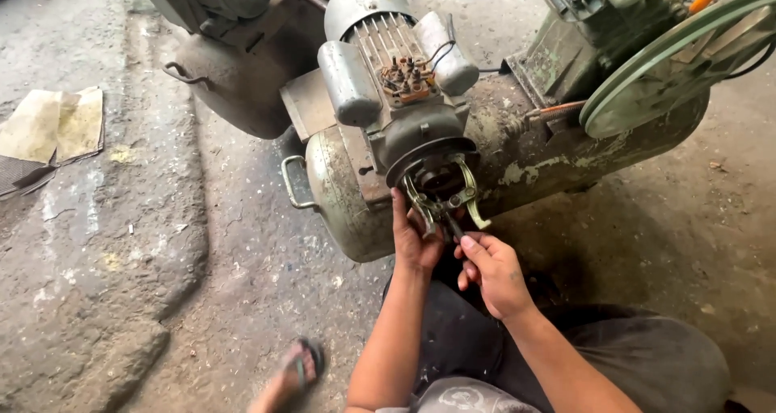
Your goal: The person uses a metal clamp tool to secure a component on a large industrial machine. Another person assists by holding the part steady. The person adjusts the clamp and then removes it, leaving the component in place.
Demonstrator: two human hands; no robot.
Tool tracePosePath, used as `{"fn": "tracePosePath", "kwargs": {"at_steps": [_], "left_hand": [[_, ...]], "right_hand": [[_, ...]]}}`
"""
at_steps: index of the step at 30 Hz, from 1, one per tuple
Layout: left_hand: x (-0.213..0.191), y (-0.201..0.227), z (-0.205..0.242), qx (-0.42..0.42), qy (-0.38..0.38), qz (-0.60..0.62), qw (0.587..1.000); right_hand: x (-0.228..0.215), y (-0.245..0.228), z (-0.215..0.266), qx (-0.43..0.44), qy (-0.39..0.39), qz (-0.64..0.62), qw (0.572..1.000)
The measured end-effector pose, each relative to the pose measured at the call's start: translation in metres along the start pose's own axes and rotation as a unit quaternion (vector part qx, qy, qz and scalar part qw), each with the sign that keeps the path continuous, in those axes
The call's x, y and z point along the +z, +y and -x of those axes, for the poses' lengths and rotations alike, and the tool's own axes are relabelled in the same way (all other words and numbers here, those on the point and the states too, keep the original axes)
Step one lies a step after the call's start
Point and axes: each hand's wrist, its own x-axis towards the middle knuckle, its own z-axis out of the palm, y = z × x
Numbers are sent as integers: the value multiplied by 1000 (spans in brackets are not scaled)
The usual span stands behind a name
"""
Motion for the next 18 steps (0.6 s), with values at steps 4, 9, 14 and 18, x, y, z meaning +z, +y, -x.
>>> {"fn": "tracePosePath", "kwargs": {"at_steps": [4, 9, 14, 18], "left_hand": [[-28, -3, -27, -25, -58, -52, 997], [-30, -12, -23, 2, -95, -39, 995], [-23, -6, -16, -47, -94, -46, 993], [-27, -3, -13, -51, -99, -11, 994]], "right_hand": [[6, 4, 7, 23, -34, -43, 998], [0, 3, 8, 55, -95, 5, 994], [-10, 0, -3, 36, -95, -120, 988], [-15, -13, -6, 61, -107, -172, 977]]}}
